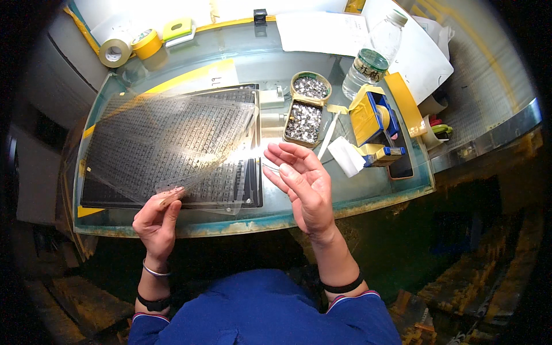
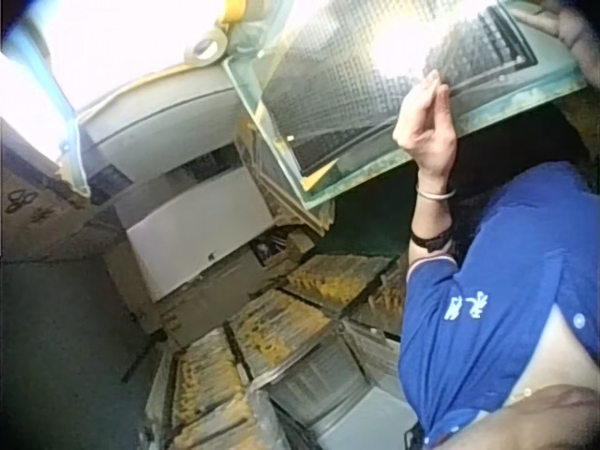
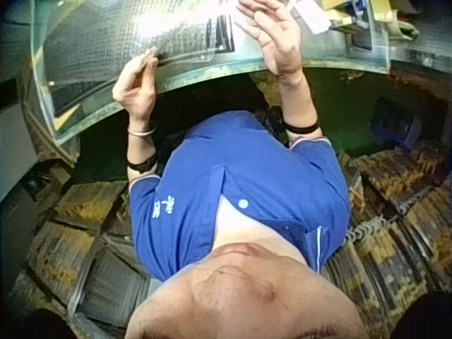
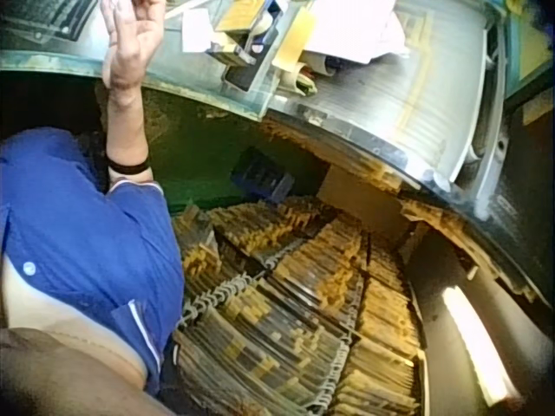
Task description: Inspecting large metallic sheets and using a scraping tool for adjustments at a fabrication workstation.
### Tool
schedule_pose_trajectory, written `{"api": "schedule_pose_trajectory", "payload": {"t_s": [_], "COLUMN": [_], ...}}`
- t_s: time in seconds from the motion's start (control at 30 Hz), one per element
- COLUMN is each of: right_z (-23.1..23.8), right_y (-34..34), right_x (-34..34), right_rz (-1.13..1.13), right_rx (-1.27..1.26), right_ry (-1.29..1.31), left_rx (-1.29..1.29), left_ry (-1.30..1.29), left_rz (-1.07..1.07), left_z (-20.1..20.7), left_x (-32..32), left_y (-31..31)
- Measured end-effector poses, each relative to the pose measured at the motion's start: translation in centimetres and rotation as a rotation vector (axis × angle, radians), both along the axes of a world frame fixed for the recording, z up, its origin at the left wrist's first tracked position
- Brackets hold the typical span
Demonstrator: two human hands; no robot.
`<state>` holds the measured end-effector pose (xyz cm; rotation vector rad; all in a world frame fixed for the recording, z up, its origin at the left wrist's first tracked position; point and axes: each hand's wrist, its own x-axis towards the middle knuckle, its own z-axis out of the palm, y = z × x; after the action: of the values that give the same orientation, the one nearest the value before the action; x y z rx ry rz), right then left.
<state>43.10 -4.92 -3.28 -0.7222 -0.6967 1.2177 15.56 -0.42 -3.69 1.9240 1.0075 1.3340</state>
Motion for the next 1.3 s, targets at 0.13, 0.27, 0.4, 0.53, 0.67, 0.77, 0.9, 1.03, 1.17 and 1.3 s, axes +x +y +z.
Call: {"api": "schedule_pose_trajectory", "payload": {"t_s": [0.13, 0.27, 0.4, 0.53, 0.67, 0.77, 0.9, 1.03, 1.17, 1.3], "right_z": [0.1, -0.1, -0.1, -0.1, -0.3, -0.3, -0.4, -0.5, -0.5, -0.4], "right_y": [0.0, -0.1, -0.1, -0.1, 0.0, 0.0, 0.1, 0.1, 0.0, 0.0], "right_x": [-0.1, -0.2, -0.2, -0.3, -0.2, -0.3, -0.3, -0.3, -0.3, -0.4], "right_rz": [0.002, -0.017, -0.030, -0.033, -0.056, -0.074, -0.074, -0.073, -0.068, -0.070], "right_rx": [0.028, 0.064, 0.073, 0.078, 0.082, 0.082, 0.083, 0.087, 0.089, 0.080], "right_ry": [-0.003, -0.001, -0.001, -0.005, -0.026, -0.043, -0.058, -0.059, -0.067, -0.075], "left_rx": [0.005, 0.018, 0.025, 0.041, 0.063, 0.178, 0.243, 0.262, 0.253, 0.255], "left_ry": [0.011, 0.015, 0.011, 0.029, 0.047, 0.216, 0.324, 0.340, 0.369, 0.366], "left_rz": [0.006, 0.005, 0.000, 0.003, -0.036, -0.223, -0.262, -0.256, -0.263, -0.260], "left_z": [0.0, -0.1, 0.0, 0.0, -0.1, 0.5, 0.3, 0.8, 0.9, 0.8], "left_x": [0.0, 0.0, 0.1, 0.1, -0.1, -0.2, -0.1, 0.3, 0.2, 0.2], "left_y": [0.0, 0.0, 0.0, 0.1, 0.0, 0.6, 0.6, 0.5, 0.5, 0.4]}}
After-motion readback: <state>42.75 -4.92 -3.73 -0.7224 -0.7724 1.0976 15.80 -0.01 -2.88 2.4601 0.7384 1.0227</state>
